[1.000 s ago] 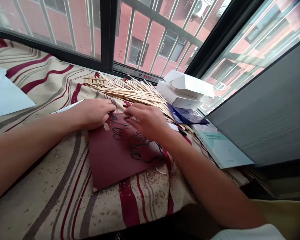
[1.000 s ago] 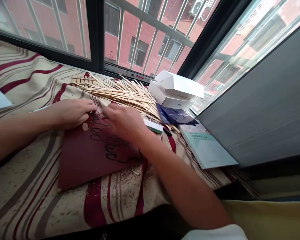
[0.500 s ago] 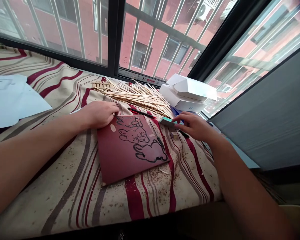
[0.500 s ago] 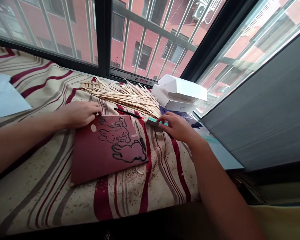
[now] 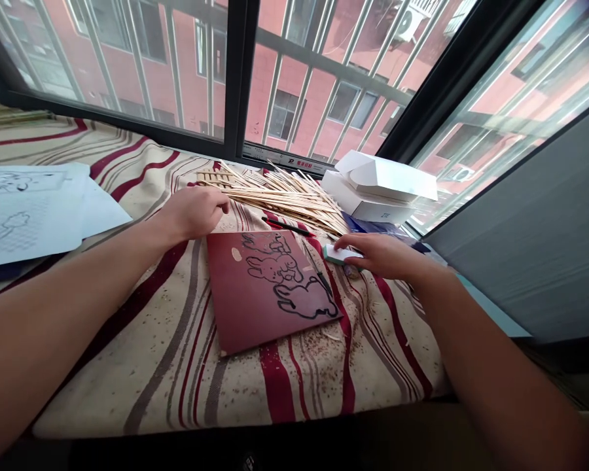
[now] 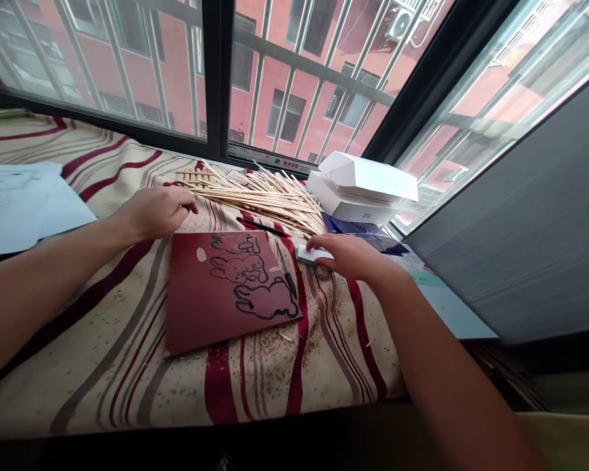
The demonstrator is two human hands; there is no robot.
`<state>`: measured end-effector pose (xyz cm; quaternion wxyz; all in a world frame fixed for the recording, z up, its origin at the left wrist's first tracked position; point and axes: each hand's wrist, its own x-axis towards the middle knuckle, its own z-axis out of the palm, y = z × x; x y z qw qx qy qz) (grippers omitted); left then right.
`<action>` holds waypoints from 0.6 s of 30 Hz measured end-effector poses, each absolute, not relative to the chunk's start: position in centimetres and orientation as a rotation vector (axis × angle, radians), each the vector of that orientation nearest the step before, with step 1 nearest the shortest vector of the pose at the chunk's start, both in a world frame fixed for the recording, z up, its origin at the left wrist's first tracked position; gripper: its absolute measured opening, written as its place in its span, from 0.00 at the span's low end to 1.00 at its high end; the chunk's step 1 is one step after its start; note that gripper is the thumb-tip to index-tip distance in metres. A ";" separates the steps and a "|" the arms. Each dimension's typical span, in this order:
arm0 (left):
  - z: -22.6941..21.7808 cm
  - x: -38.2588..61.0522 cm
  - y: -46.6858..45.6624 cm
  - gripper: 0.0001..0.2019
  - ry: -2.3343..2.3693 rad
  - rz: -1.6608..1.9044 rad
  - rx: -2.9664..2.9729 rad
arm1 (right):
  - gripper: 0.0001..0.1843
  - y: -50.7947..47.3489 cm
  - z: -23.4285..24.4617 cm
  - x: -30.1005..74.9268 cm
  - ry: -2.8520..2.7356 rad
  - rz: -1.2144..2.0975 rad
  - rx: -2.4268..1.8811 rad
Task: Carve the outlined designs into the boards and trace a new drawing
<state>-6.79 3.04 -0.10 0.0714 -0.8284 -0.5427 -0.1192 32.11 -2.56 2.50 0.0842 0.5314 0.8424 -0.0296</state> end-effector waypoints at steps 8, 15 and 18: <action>-0.1 -6.6 2.5 0.20 -1.649 -0.369 -2.504 | 0.25 -2.2 1.9 32.0 2.557 0.011 1.510; -1.0 -6.8 3.1 0.18 -1.585 -0.519 -2.507 | 0.25 -4.6 4.0 28.6 2.692 0.198 1.573; -0.9 -6.8 3.1 0.18 -1.585 -0.566 -2.495 | 0.22 -9.2 4.1 22.7 3.095 0.050 1.278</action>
